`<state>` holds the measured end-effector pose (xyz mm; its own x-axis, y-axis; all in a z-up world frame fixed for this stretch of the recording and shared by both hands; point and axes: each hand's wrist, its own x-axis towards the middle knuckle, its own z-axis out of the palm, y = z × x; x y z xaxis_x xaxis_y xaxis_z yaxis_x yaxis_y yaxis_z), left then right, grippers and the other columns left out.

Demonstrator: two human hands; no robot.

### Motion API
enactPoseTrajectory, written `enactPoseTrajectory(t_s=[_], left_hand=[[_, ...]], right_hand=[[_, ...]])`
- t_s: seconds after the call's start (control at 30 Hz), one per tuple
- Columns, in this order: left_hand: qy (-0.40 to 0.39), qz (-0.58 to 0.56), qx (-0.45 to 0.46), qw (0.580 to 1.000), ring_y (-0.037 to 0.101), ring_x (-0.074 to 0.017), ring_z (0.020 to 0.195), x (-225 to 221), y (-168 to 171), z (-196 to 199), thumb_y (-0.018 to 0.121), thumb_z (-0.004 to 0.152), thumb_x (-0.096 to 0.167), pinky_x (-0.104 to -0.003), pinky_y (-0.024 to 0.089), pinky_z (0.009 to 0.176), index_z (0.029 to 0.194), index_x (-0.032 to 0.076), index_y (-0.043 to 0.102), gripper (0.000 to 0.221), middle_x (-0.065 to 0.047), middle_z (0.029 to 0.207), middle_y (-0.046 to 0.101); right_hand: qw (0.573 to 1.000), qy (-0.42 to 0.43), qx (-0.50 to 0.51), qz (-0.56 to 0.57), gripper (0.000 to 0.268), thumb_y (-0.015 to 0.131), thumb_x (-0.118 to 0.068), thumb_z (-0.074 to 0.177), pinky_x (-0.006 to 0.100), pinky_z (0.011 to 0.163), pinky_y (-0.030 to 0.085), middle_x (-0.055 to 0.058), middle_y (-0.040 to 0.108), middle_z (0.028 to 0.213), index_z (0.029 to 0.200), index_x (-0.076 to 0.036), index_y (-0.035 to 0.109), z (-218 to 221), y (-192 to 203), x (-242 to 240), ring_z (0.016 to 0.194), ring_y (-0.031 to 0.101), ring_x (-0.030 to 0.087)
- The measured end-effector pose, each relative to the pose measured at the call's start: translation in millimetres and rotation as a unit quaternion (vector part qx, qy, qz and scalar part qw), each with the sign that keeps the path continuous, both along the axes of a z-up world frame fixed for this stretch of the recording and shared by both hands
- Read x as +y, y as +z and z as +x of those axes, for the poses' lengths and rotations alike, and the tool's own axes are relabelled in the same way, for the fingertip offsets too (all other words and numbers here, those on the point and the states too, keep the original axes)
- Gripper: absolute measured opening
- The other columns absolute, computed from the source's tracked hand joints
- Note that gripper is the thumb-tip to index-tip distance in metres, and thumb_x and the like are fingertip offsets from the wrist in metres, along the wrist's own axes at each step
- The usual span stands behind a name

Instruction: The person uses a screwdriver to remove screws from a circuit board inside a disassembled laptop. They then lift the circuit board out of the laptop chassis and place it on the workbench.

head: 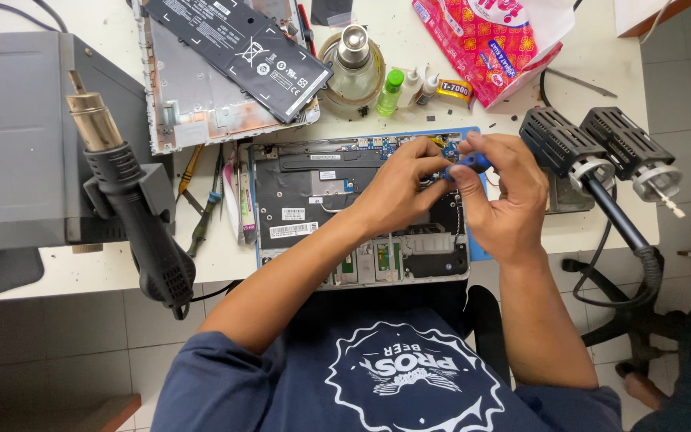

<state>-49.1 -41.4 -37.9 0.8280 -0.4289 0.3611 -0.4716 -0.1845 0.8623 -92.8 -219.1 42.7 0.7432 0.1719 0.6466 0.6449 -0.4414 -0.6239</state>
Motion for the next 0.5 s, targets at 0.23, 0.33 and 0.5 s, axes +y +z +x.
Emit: enactPoseTrajectory(t_s=[0.23, 0.33, 0.5], left_hand=[[0.013, -0.01, 0.016, 1.0, 0.068, -0.0408, 0.099, -1, -3, 1, 0.078, 0.104, 0.024, -0.052, 0.058, 0.087, 0.096, 0.005, 0.077, 0.02, -0.011, 0.103, 0.06], [-0.022, -0.02, 0.006, 1.0, 0.069, -0.0377, 0.102, -1, 6, -3, 0.075, 0.107, 0.019, -0.049, 0.058, 0.09, 0.103, 0.008, 0.079, 0.012, -0.007, 0.107, 0.059], [0.001, -0.006, 0.015, 1.0, 0.068, -0.0383, 0.097, 1, -1, 4, 0.076, 0.105, 0.018, -0.049, 0.058, 0.086, 0.098, 0.003, 0.076, 0.017, -0.012, 0.105, 0.06]], right_hand=[[1.0, -0.002, -0.006, 0.009, 0.043, 0.09, -0.009, 0.107, 0.051, 0.087, 0.066, 0.027, 0.077, 0.125, 0.142, 0.009, 0.073, 2, 5, 9, 0.106, 0.079, 0.044], [1.0, -0.003, 0.001, 0.007, 0.039, 0.086, -0.001, 0.109, 0.053, 0.084, 0.066, 0.027, 0.075, 0.12, 0.143, 0.011, 0.072, 2, -2, 3, 0.107, 0.079, 0.046], [1.0, -0.004, -0.008, 0.002, 0.046, 0.088, -0.001, 0.108, 0.054, 0.083, 0.066, 0.029, 0.074, 0.121, 0.148, 0.012, 0.068, 3, -2, 8, 0.107, 0.079, 0.048]])
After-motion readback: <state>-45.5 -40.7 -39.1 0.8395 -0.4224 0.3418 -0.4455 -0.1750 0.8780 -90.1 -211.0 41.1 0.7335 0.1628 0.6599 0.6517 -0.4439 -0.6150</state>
